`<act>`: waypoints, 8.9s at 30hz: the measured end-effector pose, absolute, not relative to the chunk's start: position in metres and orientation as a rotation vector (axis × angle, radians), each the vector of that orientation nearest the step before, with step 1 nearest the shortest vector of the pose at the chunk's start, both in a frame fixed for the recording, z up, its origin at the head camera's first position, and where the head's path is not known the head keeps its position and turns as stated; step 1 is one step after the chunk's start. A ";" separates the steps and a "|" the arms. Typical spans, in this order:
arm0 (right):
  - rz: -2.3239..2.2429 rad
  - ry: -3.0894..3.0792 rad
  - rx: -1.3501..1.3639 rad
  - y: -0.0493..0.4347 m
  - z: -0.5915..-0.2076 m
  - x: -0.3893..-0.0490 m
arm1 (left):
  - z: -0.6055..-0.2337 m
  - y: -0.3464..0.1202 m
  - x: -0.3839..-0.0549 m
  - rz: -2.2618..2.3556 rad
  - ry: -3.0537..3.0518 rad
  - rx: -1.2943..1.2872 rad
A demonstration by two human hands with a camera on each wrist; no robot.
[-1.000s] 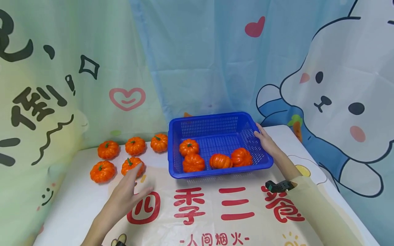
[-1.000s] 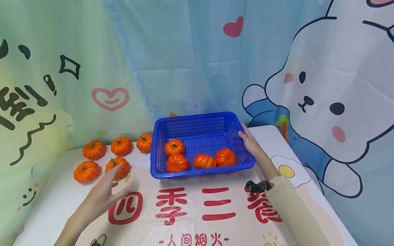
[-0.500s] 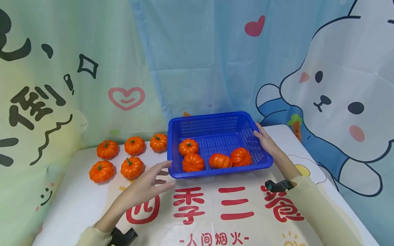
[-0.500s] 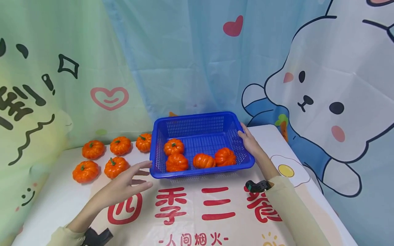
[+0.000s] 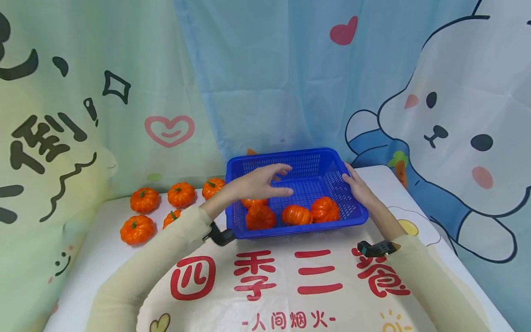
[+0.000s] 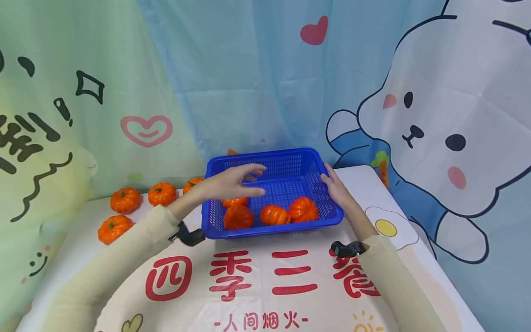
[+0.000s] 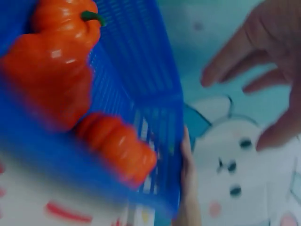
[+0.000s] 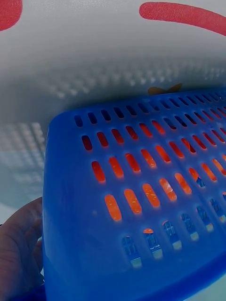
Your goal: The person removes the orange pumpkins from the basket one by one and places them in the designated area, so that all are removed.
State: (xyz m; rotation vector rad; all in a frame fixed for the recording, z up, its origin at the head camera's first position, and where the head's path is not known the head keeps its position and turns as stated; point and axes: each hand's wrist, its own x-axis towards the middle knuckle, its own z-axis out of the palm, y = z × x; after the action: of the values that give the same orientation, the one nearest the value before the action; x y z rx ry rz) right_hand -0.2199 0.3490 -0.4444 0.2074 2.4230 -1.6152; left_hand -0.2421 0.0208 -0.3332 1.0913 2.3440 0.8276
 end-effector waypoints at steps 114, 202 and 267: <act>-1.624 2.440 0.212 0.353 -0.452 -0.221 | -0.414 -0.191 -0.209 1.211 2.702 0.662; -1.640 2.404 0.216 0.346 -0.440 -0.216 | -0.419 -0.171 -0.222 1.111 2.803 0.667; -1.597 2.459 0.208 0.351 -0.450 -0.218 | -0.463 -0.132 -0.194 0.844 3.109 0.644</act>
State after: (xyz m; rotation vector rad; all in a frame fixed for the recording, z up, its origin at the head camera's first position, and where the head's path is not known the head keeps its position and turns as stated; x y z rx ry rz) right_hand -0.2184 0.3510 -0.4499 0.2080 2.4594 -1.5965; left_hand -0.1944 -0.1320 -0.4625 0.6442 3.1093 0.8439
